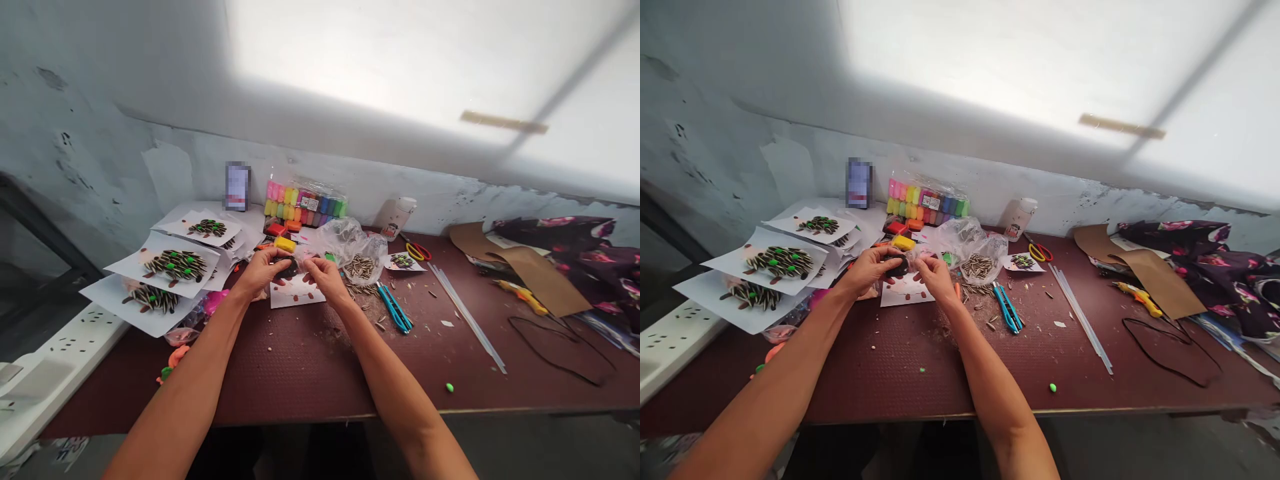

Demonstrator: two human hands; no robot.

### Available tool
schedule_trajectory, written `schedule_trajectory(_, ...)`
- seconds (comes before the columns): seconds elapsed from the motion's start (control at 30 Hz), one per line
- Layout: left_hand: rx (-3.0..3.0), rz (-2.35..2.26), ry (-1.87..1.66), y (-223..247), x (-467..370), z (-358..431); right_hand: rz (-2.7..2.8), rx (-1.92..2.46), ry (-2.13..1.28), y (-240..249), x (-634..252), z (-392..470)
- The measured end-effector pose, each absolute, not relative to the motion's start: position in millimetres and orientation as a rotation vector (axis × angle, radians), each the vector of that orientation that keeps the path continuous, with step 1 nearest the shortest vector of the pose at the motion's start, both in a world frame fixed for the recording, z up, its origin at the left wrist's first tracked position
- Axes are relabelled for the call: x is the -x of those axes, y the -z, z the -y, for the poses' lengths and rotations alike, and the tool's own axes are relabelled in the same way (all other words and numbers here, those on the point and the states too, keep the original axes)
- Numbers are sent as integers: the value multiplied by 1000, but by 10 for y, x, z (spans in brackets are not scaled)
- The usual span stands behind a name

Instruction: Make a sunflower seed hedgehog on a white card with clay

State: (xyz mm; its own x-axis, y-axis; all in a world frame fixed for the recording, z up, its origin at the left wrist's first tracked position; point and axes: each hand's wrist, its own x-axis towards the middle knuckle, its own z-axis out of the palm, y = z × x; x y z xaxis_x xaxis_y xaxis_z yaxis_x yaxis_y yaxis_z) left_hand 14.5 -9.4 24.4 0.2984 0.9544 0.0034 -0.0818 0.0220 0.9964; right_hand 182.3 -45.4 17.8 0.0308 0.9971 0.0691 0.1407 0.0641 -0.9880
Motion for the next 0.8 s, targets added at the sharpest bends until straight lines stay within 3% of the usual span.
schedule_trajectory(0.37, -1398, -907, -979, -227, -150, 103, 1225, 1265, -1293, -175, -1905, 424)
schedule_trajectory(0.8, -1408, -857, -931, -239, -148, 99, 1205, 1276, -1192, -119, -1892, 415)
